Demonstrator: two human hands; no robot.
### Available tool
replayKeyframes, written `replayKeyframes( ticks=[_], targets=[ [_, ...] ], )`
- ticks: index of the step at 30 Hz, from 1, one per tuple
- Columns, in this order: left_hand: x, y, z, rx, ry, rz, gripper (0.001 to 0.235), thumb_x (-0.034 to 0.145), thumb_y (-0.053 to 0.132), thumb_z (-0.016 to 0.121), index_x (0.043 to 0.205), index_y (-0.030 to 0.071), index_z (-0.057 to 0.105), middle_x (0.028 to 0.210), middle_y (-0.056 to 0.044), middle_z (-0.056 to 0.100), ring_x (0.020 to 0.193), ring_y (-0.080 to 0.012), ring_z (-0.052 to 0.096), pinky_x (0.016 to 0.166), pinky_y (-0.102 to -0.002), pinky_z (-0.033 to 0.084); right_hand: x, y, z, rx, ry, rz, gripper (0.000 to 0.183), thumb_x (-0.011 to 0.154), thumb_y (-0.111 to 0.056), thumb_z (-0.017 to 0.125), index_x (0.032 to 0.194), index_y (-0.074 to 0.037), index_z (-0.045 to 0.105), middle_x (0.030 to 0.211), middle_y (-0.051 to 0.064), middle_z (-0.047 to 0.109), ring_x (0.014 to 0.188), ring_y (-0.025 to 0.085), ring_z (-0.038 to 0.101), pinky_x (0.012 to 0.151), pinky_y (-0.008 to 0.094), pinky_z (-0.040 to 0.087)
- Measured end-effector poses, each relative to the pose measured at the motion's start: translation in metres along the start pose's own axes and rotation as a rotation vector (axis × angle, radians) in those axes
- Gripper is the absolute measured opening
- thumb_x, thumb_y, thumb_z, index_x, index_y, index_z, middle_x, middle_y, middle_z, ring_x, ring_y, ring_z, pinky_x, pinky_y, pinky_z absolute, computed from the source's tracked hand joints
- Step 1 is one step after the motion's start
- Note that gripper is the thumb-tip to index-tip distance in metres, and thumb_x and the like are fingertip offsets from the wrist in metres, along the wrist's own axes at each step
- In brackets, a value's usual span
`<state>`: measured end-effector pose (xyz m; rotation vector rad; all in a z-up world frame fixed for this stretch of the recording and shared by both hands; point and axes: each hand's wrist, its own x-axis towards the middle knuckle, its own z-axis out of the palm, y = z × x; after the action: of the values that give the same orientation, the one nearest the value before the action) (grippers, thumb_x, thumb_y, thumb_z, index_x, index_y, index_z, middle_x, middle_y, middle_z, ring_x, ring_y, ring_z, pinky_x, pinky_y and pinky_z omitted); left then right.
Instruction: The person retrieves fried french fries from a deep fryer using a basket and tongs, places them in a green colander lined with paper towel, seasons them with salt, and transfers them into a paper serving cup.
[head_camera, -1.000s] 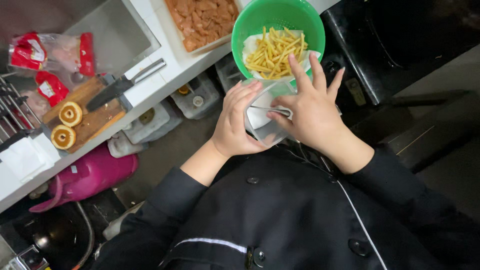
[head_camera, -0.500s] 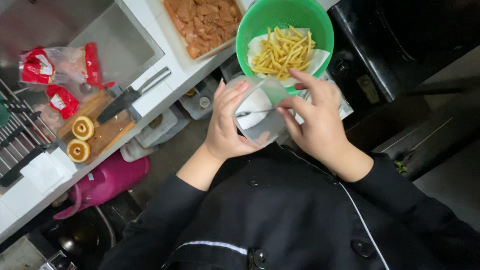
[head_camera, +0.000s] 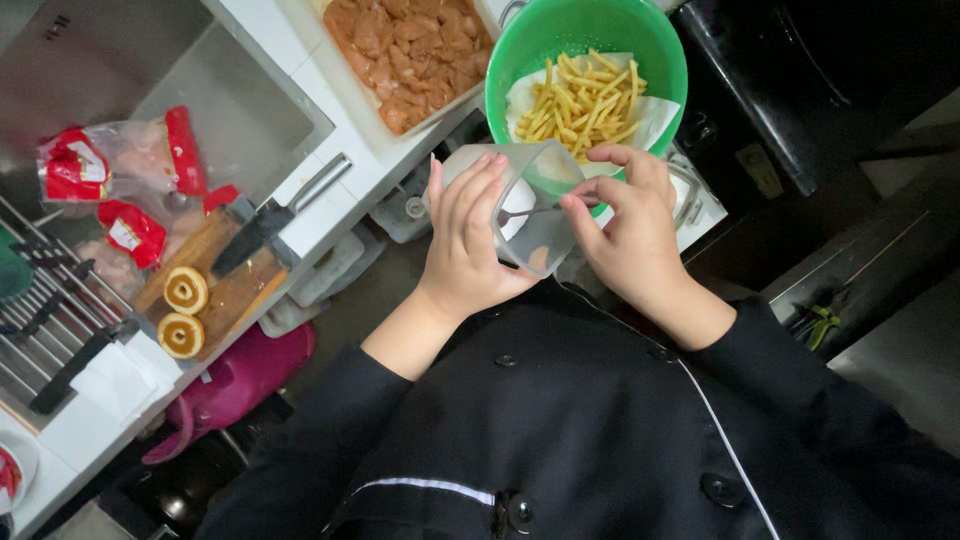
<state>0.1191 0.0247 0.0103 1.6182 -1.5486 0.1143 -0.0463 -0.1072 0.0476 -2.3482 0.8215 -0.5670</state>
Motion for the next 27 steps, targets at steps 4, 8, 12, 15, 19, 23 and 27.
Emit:
replayKeyframes(
  ticks=[4,8,12,15,19,23,27],
  targets=[
    [0.003,-0.009,-0.002,-0.058,-0.029,-0.057,0.101,0.081,0.039,0.092,0.151,0.004,0.028,0.152,-0.017,0.044,0.144,-0.0362,0.046,0.128,-0.066,0.016,0.001,0.019,0.001,0.120,-0.033,0.152,0.013,0.094,-0.015,0.077,0.097,-0.003,0.074,0.129,0.012,0.065,0.118,0.031,0.060,0.097,0.040,0.048],
    [0.008,-0.020,-0.002,-0.110,-0.028,-0.101,0.107,0.076,0.036,0.095,0.151,0.003,0.026,0.152,-0.016,0.044,0.145,-0.0353,0.047,0.129,-0.063,0.017,0.004,0.043,-0.010,0.354,-0.098,0.573,0.016,0.093,-0.021,0.073,0.097,-0.005,0.072,0.133,0.005,0.065,0.087,0.023,0.066,0.069,0.032,0.051],
    [0.011,-0.032,-0.002,-0.121,-0.057,-0.153,0.112,0.070,0.035,0.097,0.151,0.003,0.026,0.152,-0.017,0.046,0.144,-0.0357,0.047,0.129,-0.063,0.018,0.007,0.065,-0.026,0.619,0.056,0.527,0.012,0.099,-0.017,0.070,0.102,-0.005,0.074,0.138,0.007,0.060,0.113,0.015,0.062,0.092,0.025,0.052],
    [0.013,-0.044,-0.004,-0.120,-0.064,-0.178,0.114,0.066,0.035,0.098,0.149,0.003,0.027,0.151,-0.018,0.045,0.143,-0.0368,0.047,0.127,-0.063,0.018,0.013,0.074,-0.035,0.080,0.279,0.364,0.010,0.095,-0.016,0.075,0.096,-0.007,0.074,0.132,0.007,0.061,0.113,0.022,0.058,0.091,0.034,0.048],
    [0.012,-0.052,-0.009,-0.095,-0.065,-0.190,0.112,0.067,0.031,0.098,0.151,0.003,0.029,0.152,-0.018,0.046,0.143,-0.0367,0.048,0.128,-0.063,0.022,0.012,0.069,-0.043,-0.750,0.395,-0.055,0.008,0.090,-0.010,0.081,0.091,-0.007,0.073,0.129,0.009,0.059,0.131,0.033,0.047,0.105,0.049,0.039],
    [0.016,-0.050,-0.010,-0.147,-0.098,-0.148,0.111,0.068,0.035,0.097,0.150,0.004,0.029,0.151,-0.017,0.047,0.142,-0.0366,0.048,0.127,-0.064,0.021,0.014,0.048,-0.048,0.116,0.371,0.297,0.012,0.097,-0.023,0.077,0.094,-0.013,0.070,0.133,0.005,0.057,0.133,0.033,0.050,0.115,0.052,0.042],
    [0.023,-0.040,-0.002,-0.196,-0.111,-0.049,0.102,0.075,0.038,0.092,0.150,0.004,0.031,0.151,-0.015,0.046,0.144,-0.0358,0.048,0.128,-0.066,0.018,0.015,0.022,-0.035,-0.086,0.159,-0.071,0.014,0.096,-0.018,0.085,0.093,-0.011,0.072,0.138,0.007,0.058,0.144,0.034,0.042,0.122,0.056,0.030]
  ],
)
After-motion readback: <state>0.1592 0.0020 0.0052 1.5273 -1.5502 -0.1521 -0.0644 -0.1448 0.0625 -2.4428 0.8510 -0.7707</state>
